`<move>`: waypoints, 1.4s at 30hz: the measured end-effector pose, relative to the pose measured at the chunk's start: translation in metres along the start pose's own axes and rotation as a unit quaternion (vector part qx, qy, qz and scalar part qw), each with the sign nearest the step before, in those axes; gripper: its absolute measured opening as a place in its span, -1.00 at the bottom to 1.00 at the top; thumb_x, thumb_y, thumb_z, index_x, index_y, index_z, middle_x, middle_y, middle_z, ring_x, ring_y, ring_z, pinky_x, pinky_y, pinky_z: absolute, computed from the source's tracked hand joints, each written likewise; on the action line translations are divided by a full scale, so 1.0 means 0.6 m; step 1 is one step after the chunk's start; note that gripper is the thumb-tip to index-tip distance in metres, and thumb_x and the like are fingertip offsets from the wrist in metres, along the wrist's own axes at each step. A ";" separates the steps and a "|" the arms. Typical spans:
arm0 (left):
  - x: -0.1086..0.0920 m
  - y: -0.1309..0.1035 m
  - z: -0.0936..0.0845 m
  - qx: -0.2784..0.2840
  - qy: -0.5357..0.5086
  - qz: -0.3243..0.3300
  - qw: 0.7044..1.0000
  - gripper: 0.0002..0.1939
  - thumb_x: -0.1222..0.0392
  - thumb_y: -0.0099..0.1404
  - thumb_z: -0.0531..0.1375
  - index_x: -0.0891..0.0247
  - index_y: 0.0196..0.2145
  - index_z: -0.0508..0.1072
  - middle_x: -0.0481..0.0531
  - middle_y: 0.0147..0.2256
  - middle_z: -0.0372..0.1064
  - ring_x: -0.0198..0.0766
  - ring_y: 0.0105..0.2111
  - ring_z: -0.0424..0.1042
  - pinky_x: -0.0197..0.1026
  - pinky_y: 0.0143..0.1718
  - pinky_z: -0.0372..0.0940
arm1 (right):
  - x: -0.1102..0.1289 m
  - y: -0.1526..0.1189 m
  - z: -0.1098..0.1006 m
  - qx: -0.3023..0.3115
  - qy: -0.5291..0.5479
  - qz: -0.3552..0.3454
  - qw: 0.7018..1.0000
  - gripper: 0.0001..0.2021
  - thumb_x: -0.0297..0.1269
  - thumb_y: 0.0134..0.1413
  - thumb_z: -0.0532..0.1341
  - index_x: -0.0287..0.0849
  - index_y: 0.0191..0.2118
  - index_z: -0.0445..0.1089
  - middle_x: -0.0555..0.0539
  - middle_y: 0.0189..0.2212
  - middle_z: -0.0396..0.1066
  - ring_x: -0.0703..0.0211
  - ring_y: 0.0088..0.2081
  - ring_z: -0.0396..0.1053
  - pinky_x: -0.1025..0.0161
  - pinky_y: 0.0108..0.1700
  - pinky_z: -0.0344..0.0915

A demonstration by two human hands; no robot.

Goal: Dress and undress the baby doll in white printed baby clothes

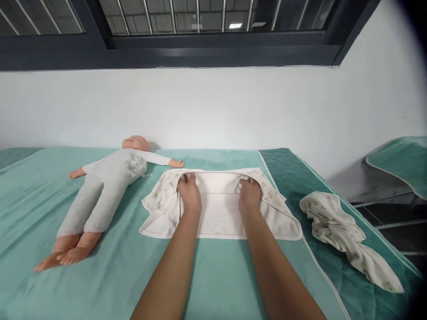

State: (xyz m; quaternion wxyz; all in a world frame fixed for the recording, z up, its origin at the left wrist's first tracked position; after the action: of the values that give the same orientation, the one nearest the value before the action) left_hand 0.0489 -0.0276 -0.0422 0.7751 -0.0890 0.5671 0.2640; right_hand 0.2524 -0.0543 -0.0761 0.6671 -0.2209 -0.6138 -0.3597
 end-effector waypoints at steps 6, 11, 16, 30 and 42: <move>-0.011 -0.007 0.005 0.030 -0.026 0.015 0.999 -0.78 0.10 0.20 0.28 0.25 -0.37 0.32 -0.14 -0.41 0.22 -0.36 -0.31 0.29 -0.25 -0.07 0.20 | 0.009 0.001 -0.009 -0.027 0.061 0.091 0.994 -0.82 -0.29 -0.23 0.27 -0.18 -0.39 0.37 0.04 -0.44 0.42 0.14 -0.32 0.38 0.15 -0.15 0.36; -0.005 -0.004 0.008 0.032 -0.108 0.006 0.994 -0.77 0.24 0.15 0.30 0.23 -0.43 0.25 -0.16 -0.41 0.15 -0.40 -0.29 0.28 -0.27 -0.02 0.18 | 0.023 0.000 0.001 -0.006 0.142 0.110 0.984 -0.79 -0.23 -0.16 0.32 -0.18 -0.34 0.41 0.00 -0.34 0.46 0.14 -0.19 0.43 0.14 -0.06 0.41; 0.009 0.004 0.012 0.052 -0.173 -0.090 0.979 -0.74 0.40 0.02 0.27 0.26 -0.56 0.20 -0.18 -0.52 0.11 -0.43 -0.40 0.24 -0.29 -0.09 0.21 | 0.035 -0.007 0.015 0.066 0.346 0.177 0.919 -0.83 -0.35 -0.13 0.35 -0.13 -0.40 0.33 0.08 -0.41 0.37 0.28 -0.20 0.43 0.17 0.14 0.38; 0.002 -0.024 0.019 0.135 -0.289 -0.269 0.909 -0.76 0.48 0.08 0.23 0.20 -0.35 0.34 0.00 -0.15 0.44 -0.21 -0.01 0.46 0.01 0.12 0.31 | 0.021 -0.026 0.028 0.143 0.293 0.233 0.916 -0.73 -0.40 -0.20 0.37 -0.10 -0.30 0.36 -0.05 -0.17 0.46 0.10 0.00 0.43 -0.07 0.06 0.43; 0.012 -0.012 0.019 0.110 -0.305 -0.271 0.906 -0.69 0.54 0.11 0.18 0.16 -0.27 0.43 -0.04 0.06 0.38 -0.24 0.10 0.37 0.02 0.20 0.24 | 0.024 -0.023 0.039 0.183 0.338 0.252 0.888 -0.72 -0.42 -0.15 0.31 -0.10 -0.22 0.38 -0.03 0.07 0.33 0.16 0.14 0.31 0.03 0.11 0.36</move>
State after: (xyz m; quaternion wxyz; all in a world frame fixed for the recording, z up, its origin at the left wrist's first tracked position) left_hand 0.0635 -0.0264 -0.0460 0.9569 -0.0690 0.2822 -0.0059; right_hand 0.2264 -0.0490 -0.0602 0.9313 -0.1070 -0.3293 -0.1131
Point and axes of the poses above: each hand's wrist, its own y-axis towards the middle knuckle, its own z-axis out of the palm, x = y × z, the point moved 4 cm from there along y, towards the middle knuckle
